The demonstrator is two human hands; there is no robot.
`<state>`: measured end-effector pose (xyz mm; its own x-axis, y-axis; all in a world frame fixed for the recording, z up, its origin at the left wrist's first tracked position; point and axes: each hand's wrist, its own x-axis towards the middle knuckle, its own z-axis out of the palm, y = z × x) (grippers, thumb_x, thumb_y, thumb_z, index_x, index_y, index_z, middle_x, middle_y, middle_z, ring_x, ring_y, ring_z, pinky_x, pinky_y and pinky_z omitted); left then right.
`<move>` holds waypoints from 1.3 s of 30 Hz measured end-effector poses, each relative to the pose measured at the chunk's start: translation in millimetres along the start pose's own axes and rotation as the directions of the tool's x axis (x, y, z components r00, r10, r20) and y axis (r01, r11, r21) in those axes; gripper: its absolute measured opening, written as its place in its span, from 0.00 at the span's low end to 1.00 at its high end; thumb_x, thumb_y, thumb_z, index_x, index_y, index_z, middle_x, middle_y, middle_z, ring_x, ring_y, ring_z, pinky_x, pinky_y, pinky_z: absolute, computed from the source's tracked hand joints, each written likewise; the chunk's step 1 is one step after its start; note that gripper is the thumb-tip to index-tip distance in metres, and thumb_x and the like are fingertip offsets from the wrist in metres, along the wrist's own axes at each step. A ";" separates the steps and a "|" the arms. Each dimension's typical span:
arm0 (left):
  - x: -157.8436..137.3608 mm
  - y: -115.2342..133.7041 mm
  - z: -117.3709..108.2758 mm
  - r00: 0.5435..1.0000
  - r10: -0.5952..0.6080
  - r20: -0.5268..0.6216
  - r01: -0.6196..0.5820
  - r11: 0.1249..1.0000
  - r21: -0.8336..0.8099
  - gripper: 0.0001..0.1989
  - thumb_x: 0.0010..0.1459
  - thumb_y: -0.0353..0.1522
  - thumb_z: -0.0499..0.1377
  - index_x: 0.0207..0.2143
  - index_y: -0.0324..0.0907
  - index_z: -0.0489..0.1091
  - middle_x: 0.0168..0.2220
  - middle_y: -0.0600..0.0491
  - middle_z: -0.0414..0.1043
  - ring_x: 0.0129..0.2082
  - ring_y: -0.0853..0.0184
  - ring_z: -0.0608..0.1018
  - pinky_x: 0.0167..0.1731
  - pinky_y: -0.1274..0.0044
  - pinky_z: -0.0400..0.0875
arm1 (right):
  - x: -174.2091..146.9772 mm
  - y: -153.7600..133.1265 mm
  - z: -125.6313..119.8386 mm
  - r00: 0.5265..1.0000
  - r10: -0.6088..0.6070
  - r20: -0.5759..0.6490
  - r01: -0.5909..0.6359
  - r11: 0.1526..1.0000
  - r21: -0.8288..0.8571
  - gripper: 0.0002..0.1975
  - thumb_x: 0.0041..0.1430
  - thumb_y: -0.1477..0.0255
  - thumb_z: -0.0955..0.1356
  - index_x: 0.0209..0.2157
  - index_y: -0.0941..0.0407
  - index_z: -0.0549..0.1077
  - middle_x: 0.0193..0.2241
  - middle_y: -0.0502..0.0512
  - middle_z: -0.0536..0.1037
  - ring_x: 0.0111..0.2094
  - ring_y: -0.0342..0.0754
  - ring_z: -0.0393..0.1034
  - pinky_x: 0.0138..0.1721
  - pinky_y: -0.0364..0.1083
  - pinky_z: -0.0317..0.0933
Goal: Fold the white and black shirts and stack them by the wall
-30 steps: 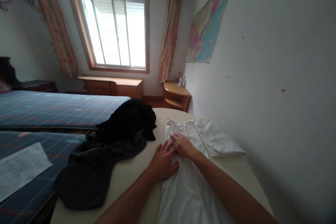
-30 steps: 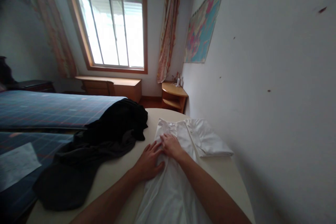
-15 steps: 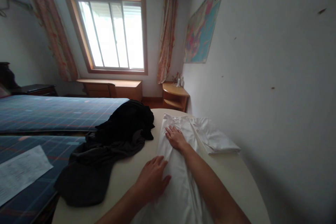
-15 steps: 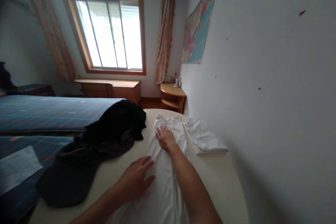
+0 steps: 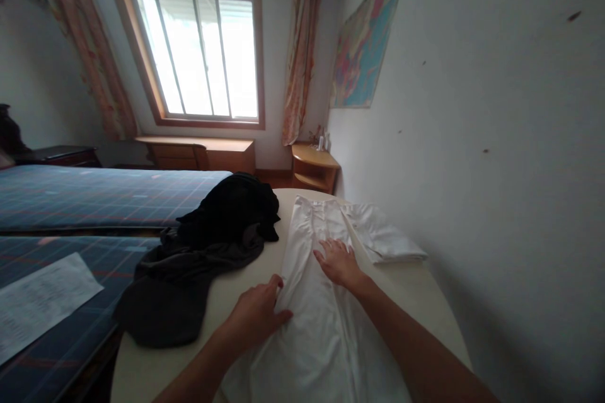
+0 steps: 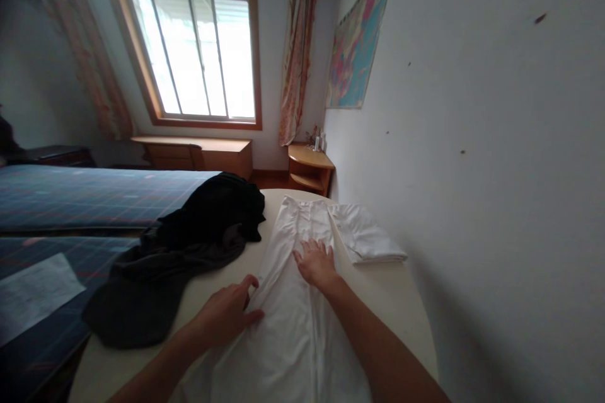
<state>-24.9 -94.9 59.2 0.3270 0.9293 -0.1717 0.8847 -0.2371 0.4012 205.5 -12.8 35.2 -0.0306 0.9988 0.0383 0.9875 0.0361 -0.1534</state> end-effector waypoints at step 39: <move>-12.8 30.0 27.3 0.668 0.737 0.105 -0.733 0.676 -0.080 0.14 0.51 0.25 0.60 0.39 0.50 0.77 0.47 0.56 0.76 0.43 0.64 0.77 0.45 0.76 0.69 | -27.8 24.5 18.8 0.943 -0.314 -0.110 0.332 0.902 0.274 0.22 0.67 0.67 0.60 0.61 0.51 0.67 0.60 0.56 0.70 0.65 0.53 0.55 0.66 0.56 0.44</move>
<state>6.6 -121.7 48.8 0.9050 0.4166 0.0866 0.3319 -0.8184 0.4691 227.6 -39.0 11.8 -0.3216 0.9269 0.1932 0.8385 0.3736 -0.3966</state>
